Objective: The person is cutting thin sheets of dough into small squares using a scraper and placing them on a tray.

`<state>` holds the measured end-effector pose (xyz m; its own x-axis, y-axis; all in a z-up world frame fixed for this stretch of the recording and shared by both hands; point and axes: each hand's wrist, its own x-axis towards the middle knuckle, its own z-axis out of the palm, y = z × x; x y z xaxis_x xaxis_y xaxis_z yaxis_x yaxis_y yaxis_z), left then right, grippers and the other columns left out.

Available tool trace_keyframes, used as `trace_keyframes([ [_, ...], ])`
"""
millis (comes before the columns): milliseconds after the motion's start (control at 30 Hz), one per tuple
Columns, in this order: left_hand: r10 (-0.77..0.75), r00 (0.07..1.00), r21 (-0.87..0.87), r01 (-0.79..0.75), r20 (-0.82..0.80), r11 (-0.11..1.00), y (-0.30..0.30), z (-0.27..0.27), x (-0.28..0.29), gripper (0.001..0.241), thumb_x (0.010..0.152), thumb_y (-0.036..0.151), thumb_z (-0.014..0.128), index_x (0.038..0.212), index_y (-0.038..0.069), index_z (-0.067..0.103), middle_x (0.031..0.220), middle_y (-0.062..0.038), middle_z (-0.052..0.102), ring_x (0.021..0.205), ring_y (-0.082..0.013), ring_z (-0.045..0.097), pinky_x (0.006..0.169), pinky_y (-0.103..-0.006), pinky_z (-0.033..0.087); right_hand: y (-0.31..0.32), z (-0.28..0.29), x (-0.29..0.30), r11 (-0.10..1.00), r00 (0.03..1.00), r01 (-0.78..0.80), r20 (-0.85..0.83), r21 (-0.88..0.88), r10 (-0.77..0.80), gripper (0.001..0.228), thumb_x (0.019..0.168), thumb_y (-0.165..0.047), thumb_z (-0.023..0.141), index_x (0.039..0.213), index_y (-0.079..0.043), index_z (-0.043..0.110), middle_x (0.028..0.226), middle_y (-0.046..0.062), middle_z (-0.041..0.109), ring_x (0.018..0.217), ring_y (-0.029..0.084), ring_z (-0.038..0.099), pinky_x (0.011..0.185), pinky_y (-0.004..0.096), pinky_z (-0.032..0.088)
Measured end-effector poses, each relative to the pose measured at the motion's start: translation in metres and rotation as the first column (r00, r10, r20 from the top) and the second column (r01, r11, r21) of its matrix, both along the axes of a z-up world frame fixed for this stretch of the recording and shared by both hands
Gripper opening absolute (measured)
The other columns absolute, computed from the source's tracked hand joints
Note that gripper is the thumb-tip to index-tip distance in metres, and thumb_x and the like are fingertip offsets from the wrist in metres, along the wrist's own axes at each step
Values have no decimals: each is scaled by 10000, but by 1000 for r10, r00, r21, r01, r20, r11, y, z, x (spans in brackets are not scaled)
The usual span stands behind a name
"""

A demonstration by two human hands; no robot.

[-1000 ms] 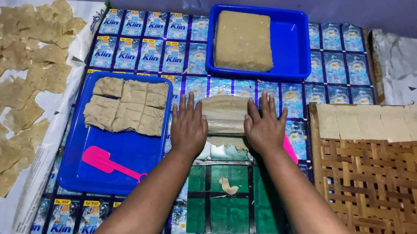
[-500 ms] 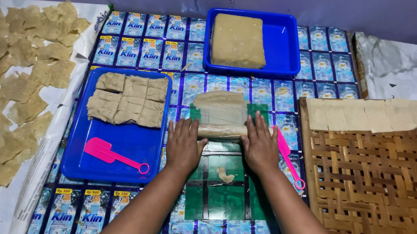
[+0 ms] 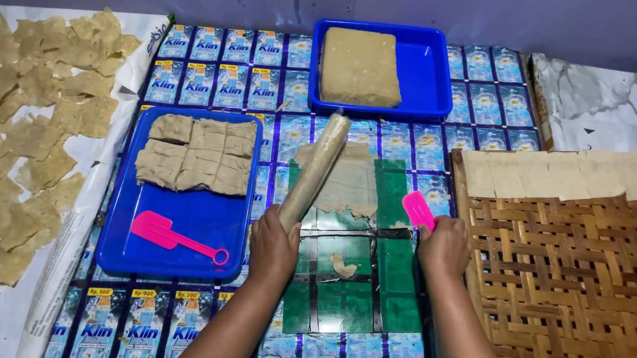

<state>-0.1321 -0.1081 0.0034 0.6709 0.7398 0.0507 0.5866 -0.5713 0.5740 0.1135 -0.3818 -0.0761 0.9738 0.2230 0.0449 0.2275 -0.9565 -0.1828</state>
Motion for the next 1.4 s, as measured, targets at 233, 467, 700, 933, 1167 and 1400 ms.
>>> trace_keyframes([
  [233,26,999,-150,-18,48,989,-16,34,-4,540,1010,134,543,1532,212,430,1188,-255,579,1129,-497,587,912,-571,526,4,8,20,998,982,67,-179,3,-66,456,772,-545,803,1101,-264,659,1227,19,578,1223,336,601,1062,506,435],
  [467,-9,995,29,6,98,1000,-12,13,-12,411,965,216,565,1359,305,638,1345,-221,464,1206,-495,556,951,-545,517,42,93,-16,980,913,43,-406,193,40,441,853,-313,771,1180,-114,552,1176,193,709,1211,436,644,994,548,507],
  [700,-144,905,159,87,400,984,-4,-2,-28,518,896,113,653,1401,230,639,1426,-287,493,1285,-499,535,1031,-556,464,79,134,-67,981,900,-142,-396,135,185,352,1037,-391,460,1201,-94,553,1085,293,723,1121,504,671,950,610,531],
  [933,-128,915,203,51,383,978,-5,-7,-27,531,879,127,658,1392,262,651,1442,-243,513,1287,-444,558,1042,-530,473,97,122,-89,972,857,-224,-461,73,232,390,1050,-411,338,1186,-88,509,1040,307,735,1083,519,689,914,618,538],
  [1167,-127,911,204,49,391,978,-5,-4,-27,495,881,142,657,1362,264,667,1423,-244,527,1259,-448,580,1018,-534,492,104,118,-88,966,845,-251,-501,-62,187,386,1049,-425,275,1195,-137,486,1071,248,750,1090,494,703,945,596,538],
  [1400,-130,914,223,45,385,974,-4,-7,-27,506,879,150,664,1368,281,664,1429,-230,524,1252,-428,587,1011,-523,499,111,107,-79,954,847,-275,-500,-121,181,366,1043,-424,287,1201,-153,474,1069,229,749,1102,479,704,958,597,538],
])
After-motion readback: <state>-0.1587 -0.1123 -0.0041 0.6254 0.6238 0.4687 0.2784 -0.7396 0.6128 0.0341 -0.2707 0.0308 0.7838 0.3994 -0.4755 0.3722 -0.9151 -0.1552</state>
